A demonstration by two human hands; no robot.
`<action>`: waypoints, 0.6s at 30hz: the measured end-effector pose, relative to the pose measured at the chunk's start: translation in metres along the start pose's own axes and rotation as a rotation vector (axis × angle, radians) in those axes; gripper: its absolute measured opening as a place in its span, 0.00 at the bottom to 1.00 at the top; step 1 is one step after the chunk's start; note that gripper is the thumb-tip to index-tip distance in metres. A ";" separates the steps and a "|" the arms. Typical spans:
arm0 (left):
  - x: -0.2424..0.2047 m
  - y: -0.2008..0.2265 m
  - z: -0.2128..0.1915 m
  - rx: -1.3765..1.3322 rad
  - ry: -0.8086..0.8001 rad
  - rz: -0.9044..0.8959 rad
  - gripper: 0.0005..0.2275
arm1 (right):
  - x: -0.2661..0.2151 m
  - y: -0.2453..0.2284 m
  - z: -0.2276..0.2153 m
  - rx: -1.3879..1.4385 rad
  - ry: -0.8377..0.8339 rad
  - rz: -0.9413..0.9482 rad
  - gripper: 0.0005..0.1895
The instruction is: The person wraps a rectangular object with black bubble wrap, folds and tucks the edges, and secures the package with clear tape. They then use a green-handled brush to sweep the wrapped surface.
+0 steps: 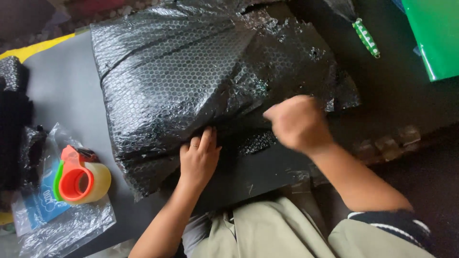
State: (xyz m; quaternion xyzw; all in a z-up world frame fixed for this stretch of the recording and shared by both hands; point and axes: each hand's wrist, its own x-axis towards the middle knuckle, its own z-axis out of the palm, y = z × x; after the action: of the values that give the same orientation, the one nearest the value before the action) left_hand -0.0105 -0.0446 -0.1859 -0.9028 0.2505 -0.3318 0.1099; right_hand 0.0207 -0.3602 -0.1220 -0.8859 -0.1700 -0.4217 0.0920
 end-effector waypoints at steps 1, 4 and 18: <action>0.001 0.000 -0.005 -0.005 -0.003 0.004 0.23 | -0.003 -0.011 0.004 -0.002 -0.005 0.005 0.29; 0.008 -0.002 -0.015 -0.005 -0.011 0.012 0.28 | -0.012 -0.025 0.026 0.290 -0.073 -0.462 0.11; 0.015 -0.007 -0.033 -0.163 -0.190 0.019 0.35 | -0.024 -0.010 0.051 0.137 -0.149 -0.541 0.09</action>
State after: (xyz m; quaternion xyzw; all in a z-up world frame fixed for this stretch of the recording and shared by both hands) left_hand -0.0196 -0.0475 -0.1507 -0.9337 0.2737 -0.2223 0.0627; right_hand 0.0389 -0.3403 -0.1724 -0.8287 -0.4344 -0.3521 0.0231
